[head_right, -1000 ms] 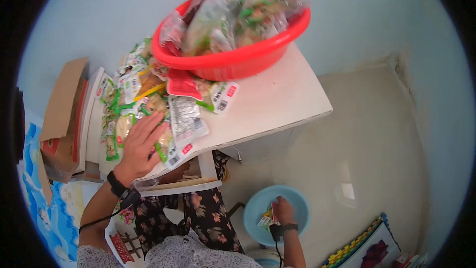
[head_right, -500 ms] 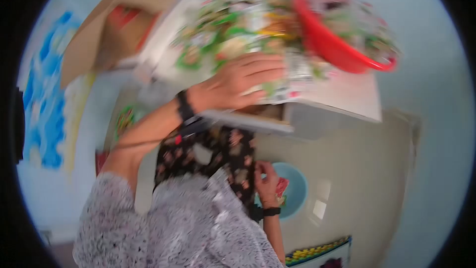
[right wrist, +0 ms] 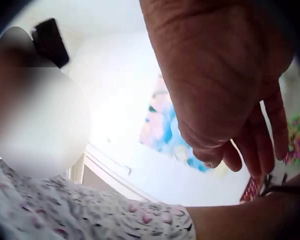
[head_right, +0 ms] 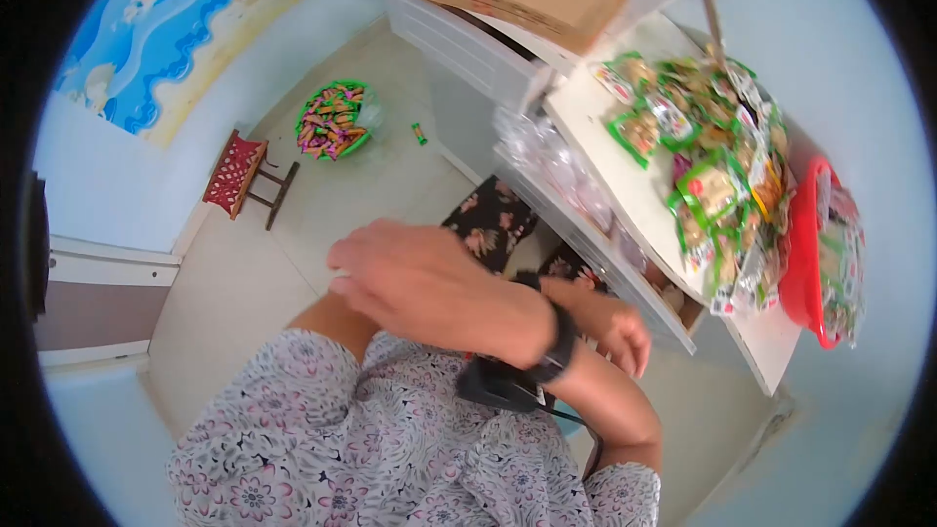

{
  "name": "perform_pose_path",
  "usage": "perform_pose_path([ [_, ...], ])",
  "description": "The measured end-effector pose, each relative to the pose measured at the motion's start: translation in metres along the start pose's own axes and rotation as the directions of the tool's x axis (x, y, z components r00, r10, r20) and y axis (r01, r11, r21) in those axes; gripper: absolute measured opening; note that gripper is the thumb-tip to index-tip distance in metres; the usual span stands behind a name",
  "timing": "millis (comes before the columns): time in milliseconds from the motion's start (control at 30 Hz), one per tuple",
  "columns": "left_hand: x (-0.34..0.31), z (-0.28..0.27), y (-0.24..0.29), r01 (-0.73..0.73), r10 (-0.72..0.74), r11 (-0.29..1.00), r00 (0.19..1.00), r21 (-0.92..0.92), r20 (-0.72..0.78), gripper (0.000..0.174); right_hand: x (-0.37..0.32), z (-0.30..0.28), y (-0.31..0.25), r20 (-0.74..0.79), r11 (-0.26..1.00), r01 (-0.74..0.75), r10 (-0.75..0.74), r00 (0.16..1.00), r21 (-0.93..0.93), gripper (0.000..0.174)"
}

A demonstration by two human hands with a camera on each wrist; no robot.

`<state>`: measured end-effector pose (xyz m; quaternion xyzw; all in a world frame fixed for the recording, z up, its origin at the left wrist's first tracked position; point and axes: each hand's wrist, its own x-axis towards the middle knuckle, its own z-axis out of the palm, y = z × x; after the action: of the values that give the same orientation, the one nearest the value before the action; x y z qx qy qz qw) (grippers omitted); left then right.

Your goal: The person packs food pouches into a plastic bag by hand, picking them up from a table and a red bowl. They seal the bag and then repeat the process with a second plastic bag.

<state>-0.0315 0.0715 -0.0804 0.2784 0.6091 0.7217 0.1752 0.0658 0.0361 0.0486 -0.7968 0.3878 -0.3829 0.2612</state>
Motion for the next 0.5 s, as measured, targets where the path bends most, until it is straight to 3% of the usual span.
perform_pose_path([
  [33,0.002,0.006,-0.048,-0.131,0.131,0.991,0.991,0.036,0.007,0.026,0.021,0.025,0.014,0.229,0.995,-0.096,0.087,0.97,0.027,0.022],
  [67,-0.006,0.016,-0.07,-0.099,0.098,0.994,0.995,0.044,0.006,0.026,0.038,0.052,0.028,0.444,0.98,-0.194,0.161,0.881,0.031,0.027],
  [133,-0.037,0.028,-0.082,-0.025,0.03,0.996,0.998,0.089,-0.062,0.027,0.065,0.098,0.038,0.717,0.984,-0.171,0.154,0.68,-0.05,0.037],
  [200,-0.072,0.034,-0.081,0.027,-0.006,0.993,0.985,0.118,-0.172,0.028,0.082,0.132,0.05,0.781,0.977,-0.156,-0.018,0.624,0.147,0.033],
  [300,-0.131,0.049,-0.071,0.081,-0.031,0.987,0.944,0.139,-0.33,0.029,0.108,0.187,0.062,0.883,0.893,-0.246,-0.268,0.385,0.378,0.028],
  [400,-0.18,0.064,-0.057,0.128,-0.052,0.983,0.883,0.133,-0.466,0.03,0.121,0.22,0.053,0.882,0.853,-0.289,-0.337,0.33,0.434,0.029],
  [500,-0.211,0.074,-0.047,0.155,-0.064,0.98,0.834,0.122,-0.549,0.031,0.124,0.234,0.045,0.912,0.849,-0.339,-0.351,0.211,0.405,0.028],
])
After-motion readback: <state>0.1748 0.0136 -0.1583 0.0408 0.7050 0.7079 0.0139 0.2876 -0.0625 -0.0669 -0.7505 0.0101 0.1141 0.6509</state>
